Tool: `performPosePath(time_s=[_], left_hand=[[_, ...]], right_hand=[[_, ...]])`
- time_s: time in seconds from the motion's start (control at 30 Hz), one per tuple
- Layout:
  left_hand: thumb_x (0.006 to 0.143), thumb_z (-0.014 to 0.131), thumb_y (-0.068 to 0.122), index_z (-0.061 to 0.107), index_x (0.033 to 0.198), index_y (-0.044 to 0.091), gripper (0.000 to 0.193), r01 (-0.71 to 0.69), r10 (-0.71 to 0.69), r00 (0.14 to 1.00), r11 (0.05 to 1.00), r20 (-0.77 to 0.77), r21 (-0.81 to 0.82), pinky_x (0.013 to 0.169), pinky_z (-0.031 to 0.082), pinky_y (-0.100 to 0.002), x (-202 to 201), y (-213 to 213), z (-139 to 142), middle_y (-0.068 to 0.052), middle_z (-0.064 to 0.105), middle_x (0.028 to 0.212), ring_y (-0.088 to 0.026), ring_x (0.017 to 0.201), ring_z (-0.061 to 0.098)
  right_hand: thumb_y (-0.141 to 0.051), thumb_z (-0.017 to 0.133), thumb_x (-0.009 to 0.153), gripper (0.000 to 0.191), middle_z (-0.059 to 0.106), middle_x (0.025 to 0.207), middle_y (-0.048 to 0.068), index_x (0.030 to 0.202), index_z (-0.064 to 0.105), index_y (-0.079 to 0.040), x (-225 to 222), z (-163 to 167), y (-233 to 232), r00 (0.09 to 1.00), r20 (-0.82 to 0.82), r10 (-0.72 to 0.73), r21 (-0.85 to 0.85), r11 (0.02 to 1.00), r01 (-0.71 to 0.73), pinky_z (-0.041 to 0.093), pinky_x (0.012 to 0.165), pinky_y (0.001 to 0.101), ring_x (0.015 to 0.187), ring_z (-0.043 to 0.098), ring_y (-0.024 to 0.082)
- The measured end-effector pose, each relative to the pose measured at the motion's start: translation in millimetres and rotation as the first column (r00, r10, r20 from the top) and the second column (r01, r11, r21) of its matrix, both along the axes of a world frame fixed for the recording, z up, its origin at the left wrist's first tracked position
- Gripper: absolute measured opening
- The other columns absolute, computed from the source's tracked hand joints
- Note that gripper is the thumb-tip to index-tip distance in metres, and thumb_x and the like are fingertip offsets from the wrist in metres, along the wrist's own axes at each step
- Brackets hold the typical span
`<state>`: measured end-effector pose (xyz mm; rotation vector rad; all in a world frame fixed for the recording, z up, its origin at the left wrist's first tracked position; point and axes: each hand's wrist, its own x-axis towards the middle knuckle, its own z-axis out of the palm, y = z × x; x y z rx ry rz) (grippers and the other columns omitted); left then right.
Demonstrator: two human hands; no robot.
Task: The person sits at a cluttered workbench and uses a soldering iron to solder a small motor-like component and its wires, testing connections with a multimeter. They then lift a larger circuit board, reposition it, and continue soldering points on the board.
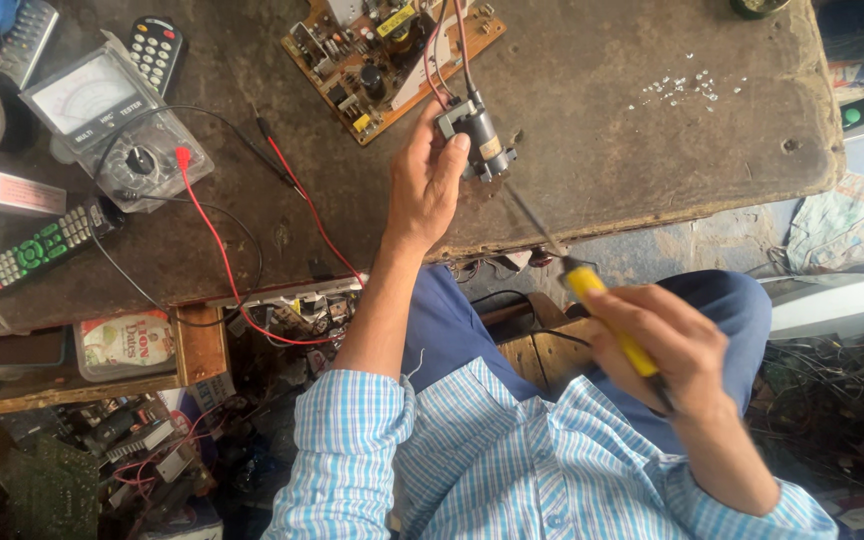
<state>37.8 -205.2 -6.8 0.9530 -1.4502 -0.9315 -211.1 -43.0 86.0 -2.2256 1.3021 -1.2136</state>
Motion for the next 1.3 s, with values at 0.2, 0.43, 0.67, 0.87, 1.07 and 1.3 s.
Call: performPosePath(time_s=[0.2,0.43,0.67,0.87,1.07,1.3], left_hand=[[0.108,0.061,0.024,0.053,0.147,-0.002,0.048,-0.067,0.067,0.998,0.998,0.012,0.012,0.086,0.054,-0.029,-1.4,-0.3,-0.8,-0.006,0.065,0.118,-0.010,0.096,0.061],[0.110,0.059,0.020,0.048,0.152,-0.003,0.049,-0.045,0.050,0.998,0.995,-0.050,0.093,0.101,0.051,-0.029,-4.1,2.3,-3.8,-0.011,0.066,0.131,-0.015,0.114,0.062],[0.110,0.052,0.017,0.043,0.154,-0.003,0.050,-0.049,0.053,0.998,0.996,-0.043,0.081,0.114,0.043,-0.033,-5.9,-1.1,3.2,-0.017,0.056,0.154,-0.021,0.136,0.056],[0.113,0.046,0.006,0.044,0.155,-0.003,0.044,-0.085,0.093,0.993,0.992,0.073,-0.098,0.127,0.034,-0.036,-10.2,-7.0,4.4,-0.018,0.054,0.157,-0.028,0.151,0.048],[0.109,0.048,0.001,0.052,0.146,0.003,0.038,-0.125,0.125,0.988,0.992,0.095,-0.010,0.118,0.045,-0.034,-11.9,-11.9,2.5,-0.015,0.065,0.141,-0.023,0.136,0.061],[0.107,0.048,-0.003,0.054,0.143,0.004,0.037,-0.125,0.126,0.989,0.992,0.077,-0.021,0.113,0.046,-0.033,-13.2,-14.4,0.1,-0.013,0.066,0.135,-0.021,0.128,0.062]], right_hand=[[-0.002,0.075,0.095,0.016,0.074,0.097,0.018,0.109,0.073,0.006,-28.8,10.2,2.9,0.971,-0.027,-0.238,0.021,0.971,0.239,0.054,0.062,0.0259,0.079,0.073,0.020],[0.001,0.065,0.115,0.008,0.072,0.096,0.015,0.116,0.072,0.006,-74.4,8.8,-29.9,0.909,0.096,-0.406,0.041,0.914,0.404,0.058,0.078,0.0274,0.083,0.071,0.018],[-0.002,0.059,0.115,0.015,0.070,0.109,0.013,0.129,0.064,0.003,-153.5,-28.4,-131.7,0.829,0.316,-0.462,0.239,0.884,0.401,0.059,0.076,0.0239,0.085,0.070,0.012],[-0.004,0.062,0.116,0.014,0.069,0.107,0.008,0.128,0.062,0.001,-143.8,-25.6,-136.2,0.863,0.323,-0.388,0.245,0.915,0.320,0.057,0.075,0.0238,0.084,0.068,0.013],[-0.001,0.069,0.109,0.007,0.073,0.098,0.011,0.115,0.070,0.003,-98.1,-31.8,-55.3,0.971,0.191,-0.145,0.011,0.989,0.145,0.058,0.075,0.0268,0.083,0.074,0.019],[0.005,0.072,0.086,0.018,0.073,0.094,0.017,0.104,0.070,0.005,-34.8,-36.0,-17.3,0.987,0.144,-0.070,-0.005,0.997,0.072,0.058,0.068,0.0263,0.078,0.075,0.020]])
